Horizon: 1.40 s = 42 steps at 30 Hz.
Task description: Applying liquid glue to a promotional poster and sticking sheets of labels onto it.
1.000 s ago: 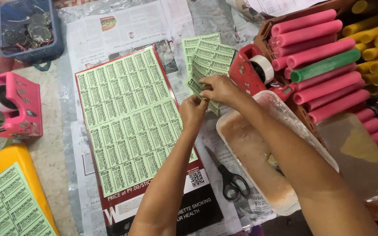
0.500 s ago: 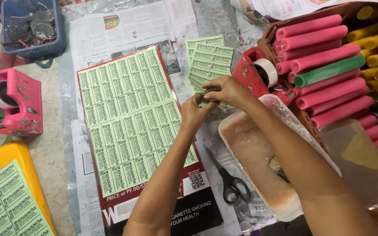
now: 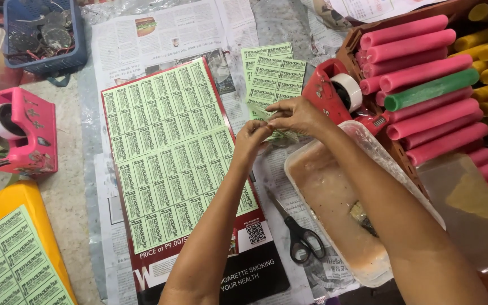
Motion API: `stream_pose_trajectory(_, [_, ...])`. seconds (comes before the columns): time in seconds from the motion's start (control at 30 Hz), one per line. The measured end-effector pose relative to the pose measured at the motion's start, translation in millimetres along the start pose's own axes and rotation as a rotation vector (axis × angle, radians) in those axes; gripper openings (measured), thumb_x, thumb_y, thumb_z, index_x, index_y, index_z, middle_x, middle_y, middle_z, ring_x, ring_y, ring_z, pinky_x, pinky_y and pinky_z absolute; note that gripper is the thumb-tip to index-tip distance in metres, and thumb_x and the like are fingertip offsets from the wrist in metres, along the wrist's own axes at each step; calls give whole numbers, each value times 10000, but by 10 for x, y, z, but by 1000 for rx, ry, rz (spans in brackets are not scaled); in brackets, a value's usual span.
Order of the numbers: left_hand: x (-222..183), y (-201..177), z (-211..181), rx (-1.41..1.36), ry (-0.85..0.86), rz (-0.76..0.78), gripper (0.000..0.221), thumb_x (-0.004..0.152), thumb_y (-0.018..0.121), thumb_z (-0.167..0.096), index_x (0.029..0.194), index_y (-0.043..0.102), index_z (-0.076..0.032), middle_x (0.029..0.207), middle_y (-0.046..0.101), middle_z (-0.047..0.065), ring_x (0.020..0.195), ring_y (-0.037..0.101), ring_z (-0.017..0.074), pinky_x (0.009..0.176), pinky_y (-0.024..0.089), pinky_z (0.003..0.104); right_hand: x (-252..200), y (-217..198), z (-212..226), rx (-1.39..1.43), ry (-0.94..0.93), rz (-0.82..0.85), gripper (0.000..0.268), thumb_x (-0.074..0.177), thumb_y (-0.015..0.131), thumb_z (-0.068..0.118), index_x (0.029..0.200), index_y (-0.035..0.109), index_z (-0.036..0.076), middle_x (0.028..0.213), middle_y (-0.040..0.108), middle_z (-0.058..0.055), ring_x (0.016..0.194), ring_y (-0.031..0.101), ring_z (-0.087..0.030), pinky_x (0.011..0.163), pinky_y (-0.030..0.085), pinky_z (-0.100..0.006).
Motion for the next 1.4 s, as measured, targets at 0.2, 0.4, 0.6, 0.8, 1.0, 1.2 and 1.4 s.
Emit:
stream_pose_trajectory(0.2, [82,-72,86,-158,-103,73,602,871,779,-546,1195,641,-58,1088,745,174,1087,715,244,922,563,400,23,45,10,-349,-111,-56,474,800,825,100,1264,740,147,973,793,-73,951,752,-180,842,606,-353])
stream_pose_trajectory(0.4, [59,-129,24,-179,-30,148,537,947,726,-499,1205,626,-39,1068,741,133,1118,704,259,979,524,488,-38,35,86,-316,-162,-45,535,761,864,120,1279,731,118,963,779,-122,929,747,-208,843,597,-396])
stream_pose_trajectory(0.6, [70,-165,25,-159,1,200,540,967,715,-503,1220,613,-37,1121,739,148,1174,678,300,1011,489,538,-90,22,133,-222,-194,-19,532,784,876,85,1290,714,69,988,766,-176,942,744,-248,844,600,-422])
stream_pose_trajectory(0.8, [107,-177,105,-156,-21,212,543,961,724,-507,1227,615,-47,1129,731,171,1165,669,297,1007,487,550,-105,7,95,-192,-182,-1,521,810,873,105,1297,700,43,1022,764,-198,966,744,-270,866,592,-415])
stream_pose_trajectory(1.0, [346,-179,503,-220,-61,215,498,1015,669,-433,1287,556,-31,1155,727,225,1162,676,348,995,485,569,-22,1,-27,-196,-181,-32,513,793,888,142,1266,718,40,1085,754,-199,1032,727,-278,897,583,-416])
stream_pose_trajectory(1.2, [187,-51,417,-262,-182,83,445,978,668,-379,1222,570,-20,1061,746,186,934,759,294,811,603,479,58,-190,-160,-820,-158,-419,321,909,665,238,1214,762,226,1050,772,-82,1011,728,-301,884,583,-450])
stream_pose_trajectory(1.4, [-279,-49,-195,-42,-458,-8,361,1075,550,-243,1017,734,61,864,780,175,655,754,263,488,602,292,-321,-289,976,-996,-594,-687,236,997,619,-80,1210,719,-103,903,769,-220,632,735,-232,421,600,-247])
Point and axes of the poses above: each hand's wrist, its own x-axis towards the middle knuckle, its own y-axis out of the palm, z = x × y, the point moved 1 cm from there along x, towards the middle knuckle
